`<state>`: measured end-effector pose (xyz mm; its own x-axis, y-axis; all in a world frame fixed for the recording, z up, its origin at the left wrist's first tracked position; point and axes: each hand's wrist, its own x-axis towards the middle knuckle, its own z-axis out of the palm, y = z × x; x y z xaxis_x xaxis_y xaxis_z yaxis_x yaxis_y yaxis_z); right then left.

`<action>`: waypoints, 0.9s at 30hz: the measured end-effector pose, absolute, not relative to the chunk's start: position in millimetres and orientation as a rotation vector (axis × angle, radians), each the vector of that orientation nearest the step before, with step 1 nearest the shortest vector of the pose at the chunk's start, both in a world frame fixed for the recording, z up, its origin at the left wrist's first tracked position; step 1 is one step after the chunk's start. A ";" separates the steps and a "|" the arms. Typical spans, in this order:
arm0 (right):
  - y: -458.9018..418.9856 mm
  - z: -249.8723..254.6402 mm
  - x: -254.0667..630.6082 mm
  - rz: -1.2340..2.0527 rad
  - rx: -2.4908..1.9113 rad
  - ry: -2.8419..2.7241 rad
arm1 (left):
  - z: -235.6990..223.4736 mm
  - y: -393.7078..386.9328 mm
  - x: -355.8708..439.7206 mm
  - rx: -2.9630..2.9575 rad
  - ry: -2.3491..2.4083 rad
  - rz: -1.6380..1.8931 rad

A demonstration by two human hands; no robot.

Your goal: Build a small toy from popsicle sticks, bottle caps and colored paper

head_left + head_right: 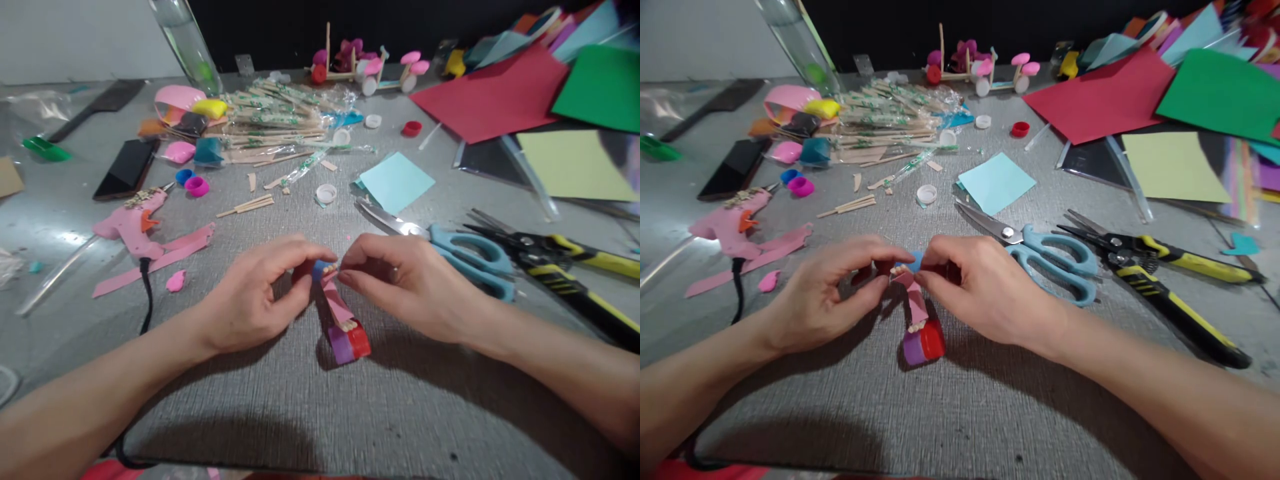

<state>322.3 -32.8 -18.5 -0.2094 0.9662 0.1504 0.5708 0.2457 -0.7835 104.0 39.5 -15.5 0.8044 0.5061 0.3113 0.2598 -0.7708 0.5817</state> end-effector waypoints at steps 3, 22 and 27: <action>-35.5 -15.0 323.3 0.886 -1.473 -1.872 | -17.5 43.9 101.1 2.534 0.591 0.611; -43.7 3.9 328.5 0.766 -1.488 -1.873 | -25.9 50.2 98.1 2.377 0.540 0.424; -46.4 0.4 324.2 0.454 -1.346 -2.080 | -25.8 42.2 99.7 2.358 0.650 0.460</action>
<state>324.2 -46.4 0.4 -0.2952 0.9047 0.3073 0.6945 0.4240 -0.5813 99.7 42.2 -25.8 0.8163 0.5562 0.1558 0.3318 -0.6722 0.6619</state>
